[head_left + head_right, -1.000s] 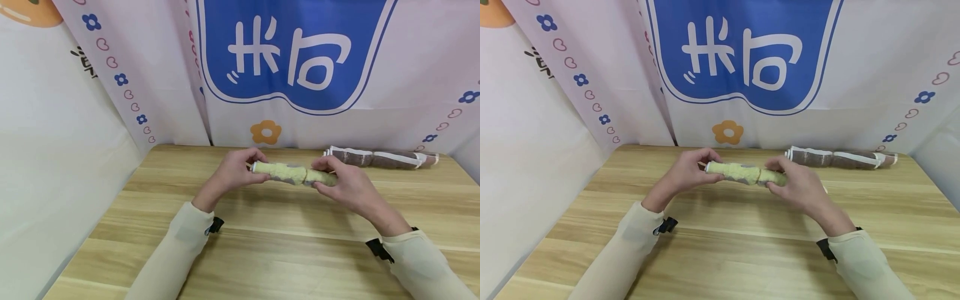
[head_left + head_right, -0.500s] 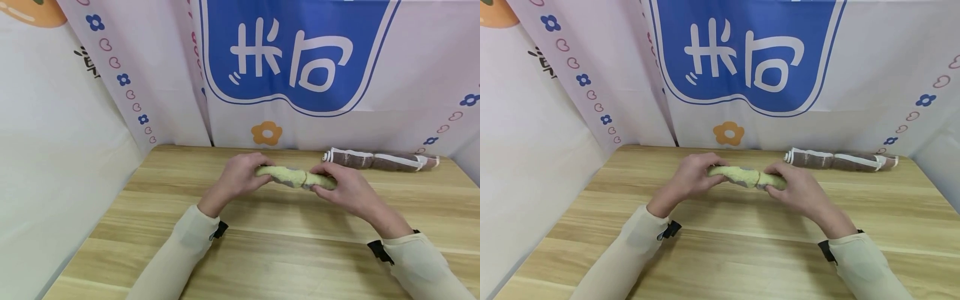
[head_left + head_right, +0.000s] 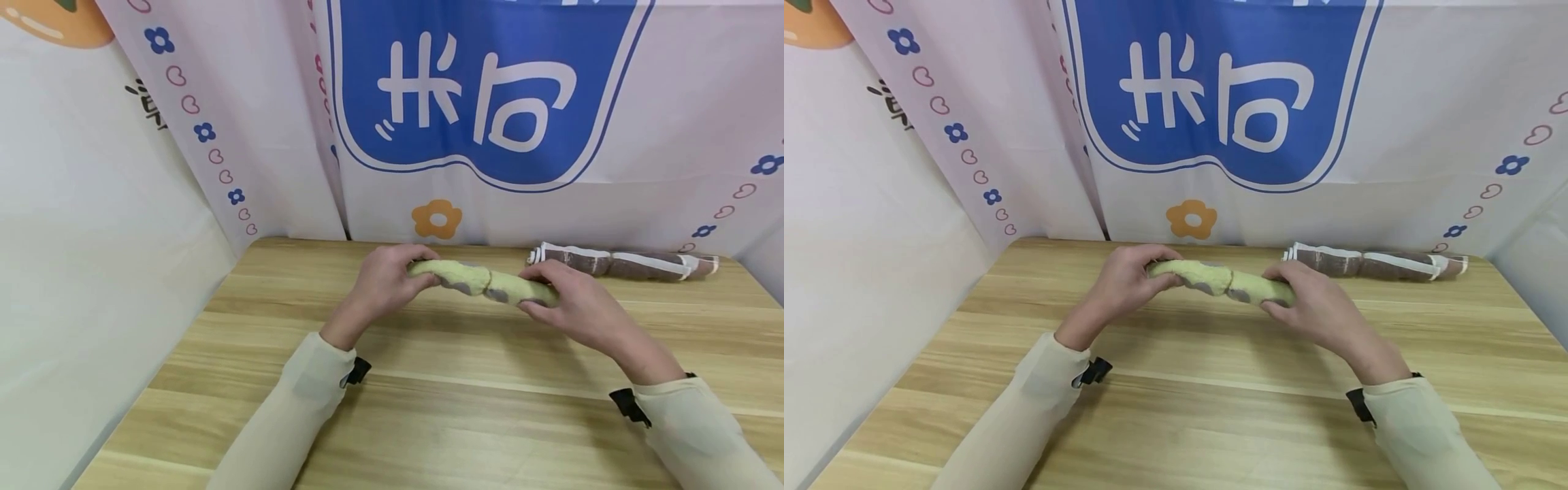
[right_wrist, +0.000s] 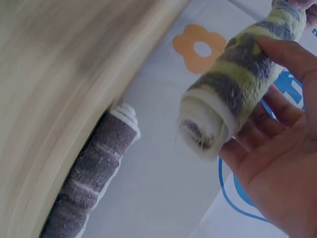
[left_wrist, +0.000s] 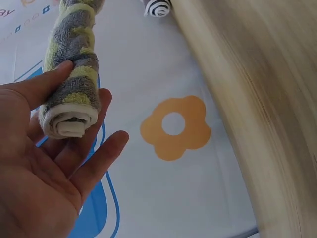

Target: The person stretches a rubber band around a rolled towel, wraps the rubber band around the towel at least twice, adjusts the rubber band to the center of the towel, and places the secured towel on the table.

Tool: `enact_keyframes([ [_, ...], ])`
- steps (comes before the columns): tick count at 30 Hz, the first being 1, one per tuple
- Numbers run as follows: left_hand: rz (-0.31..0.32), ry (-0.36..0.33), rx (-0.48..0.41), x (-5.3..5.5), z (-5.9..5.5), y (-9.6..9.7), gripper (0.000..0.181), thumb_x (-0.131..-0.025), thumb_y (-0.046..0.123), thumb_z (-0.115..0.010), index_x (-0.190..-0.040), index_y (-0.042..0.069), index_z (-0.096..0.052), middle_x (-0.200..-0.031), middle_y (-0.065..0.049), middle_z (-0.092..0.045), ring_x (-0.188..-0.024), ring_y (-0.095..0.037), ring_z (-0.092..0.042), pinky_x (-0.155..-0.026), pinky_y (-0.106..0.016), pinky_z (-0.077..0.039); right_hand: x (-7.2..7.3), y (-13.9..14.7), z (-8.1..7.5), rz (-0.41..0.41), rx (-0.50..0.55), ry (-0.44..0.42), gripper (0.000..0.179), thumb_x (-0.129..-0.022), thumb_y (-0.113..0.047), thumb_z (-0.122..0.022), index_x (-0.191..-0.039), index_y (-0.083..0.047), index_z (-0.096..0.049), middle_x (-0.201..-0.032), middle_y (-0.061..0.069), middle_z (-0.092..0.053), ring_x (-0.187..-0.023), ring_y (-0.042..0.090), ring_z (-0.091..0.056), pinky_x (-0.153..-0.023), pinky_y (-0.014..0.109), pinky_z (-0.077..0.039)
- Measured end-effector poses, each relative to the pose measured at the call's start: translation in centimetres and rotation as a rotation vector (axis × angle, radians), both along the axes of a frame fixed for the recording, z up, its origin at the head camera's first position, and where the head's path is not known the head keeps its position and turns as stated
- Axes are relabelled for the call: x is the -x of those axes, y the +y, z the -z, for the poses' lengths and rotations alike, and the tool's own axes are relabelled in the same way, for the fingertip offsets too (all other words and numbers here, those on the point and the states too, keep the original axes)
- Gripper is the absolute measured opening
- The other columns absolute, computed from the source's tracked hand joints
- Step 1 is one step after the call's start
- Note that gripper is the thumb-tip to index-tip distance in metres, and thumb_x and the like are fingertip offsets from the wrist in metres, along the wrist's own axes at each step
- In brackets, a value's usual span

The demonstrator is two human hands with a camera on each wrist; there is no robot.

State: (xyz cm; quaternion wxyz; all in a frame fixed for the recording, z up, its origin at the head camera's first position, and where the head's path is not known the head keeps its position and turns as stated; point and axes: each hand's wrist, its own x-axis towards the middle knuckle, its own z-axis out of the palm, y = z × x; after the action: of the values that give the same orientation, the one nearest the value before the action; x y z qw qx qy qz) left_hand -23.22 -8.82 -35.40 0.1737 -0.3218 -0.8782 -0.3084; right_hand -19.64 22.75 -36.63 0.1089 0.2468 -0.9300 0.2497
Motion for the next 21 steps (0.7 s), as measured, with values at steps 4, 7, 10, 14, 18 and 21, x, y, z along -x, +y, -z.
enact_keyframes([
  [4,-0.011,-0.026,-0.021,0.1,0.2,0.0,0.021,-0.09,0.018,-0.088,-0.108,0.01,-0.081,-0.098,0.0,-0.078,-0.07,-0.012,-0.058,-0.064,-0.029,-0.047,0.3,0.7,0.0,0.005,-0.019,-0.025,0.039,-0.092,-0.016,-0.085,-0.126,-0.004,-0.07,-0.119,0.014,-0.071,-0.103,0.033,-0.068,-0.087,0.056,-0.054],
  [7,-0.019,-0.049,0.005,0.3,0.5,0.1,0.022,-0.089,0.02,-0.09,-0.108,0.012,-0.081,-0.097,0.001,-0.078,-0.073,-0.011,-0.061,-0.067,-0.029,-0.049,0.5,1.2,0.2,0.01,-0.014,-0.041,0.038,-0.092,-0.016,-0.085,-0.125,-0.004,-0.071,-0.119,0.014,-0.072,-0.104,0.034,-0.069,-0.089,0.057,-0.054],
  [10,-0.025,-0.098,0.061,0.5,0.9,0.4,0.023,-0.088,0.023,-0.09,-0.107,0.015,-0.08,-0.095,0.004,-0.078,-0.076,-0.01,-0.063,-0.07,-0.029,-0.051,0.7,1.7,0.5,0.015,-0.009,-0.068,0.037,-0.092,-0.017,-0.086,-0.123,-0.004,-0.072,-0.118,0.014,-0.073,-0.104,0.035,-0.07,-0.09,0.058,-0.054],
  [14,-0.022,-0.184,0.132,0.5,1.5,0.9,0.019,-0.089,0.021,-0.088,-0.106,0.017,-0.079,-0.094,0.006,-0.077,-0.078,-0.008,-0.064,-0.073,-0.029,-0.053,1.1,2.4,1.1,0.008,-0.022,-0.092,0.035,-0.09,-0.016,-0.087,-0.12,-0.005,-0.073,-0.116,0.012,-0.075,-0.103,0.034,-0.07,-0.089,0.057,-0.054],
  [18,0.006,-0.217,0.193,0.6,2.5,1.8,0.015,-0.091,0.016,-0.084,-0.105,0.015,-0.079,-0.098,0.005,-0.077,-0.084,-0.009,-0.067,-0.078,-0.03,-0.055,1.6,3.3,1.8,0.006,-0.055,-0.084,0.032,-0.088,-0.014,-0.088,-0.116,-0.006,-0.075,-0.111,0.009,-0.075,-0.098,0.03,-0.069,-0.087,0.055,-0.054],
  [21,0.021,-0.216,0.229,0.7,3.4,2.8,0.015,-0.092,0.015,-0.083,-0.106,0.014,-0.079,-0.101,0.003,-0.078,-0.089,-0.011,-0.07,-0.081,-0.029,-0.056,1.9,4.1,2.4,0.01,-0.082,-0.085,0.031,-0.088,-0.014,-0.089,-0.114,-0.006,-0.075,-0.109,0.008,-0.075,-0.096,0.029,-0.069,-0.086,0.055,-0.054],
])
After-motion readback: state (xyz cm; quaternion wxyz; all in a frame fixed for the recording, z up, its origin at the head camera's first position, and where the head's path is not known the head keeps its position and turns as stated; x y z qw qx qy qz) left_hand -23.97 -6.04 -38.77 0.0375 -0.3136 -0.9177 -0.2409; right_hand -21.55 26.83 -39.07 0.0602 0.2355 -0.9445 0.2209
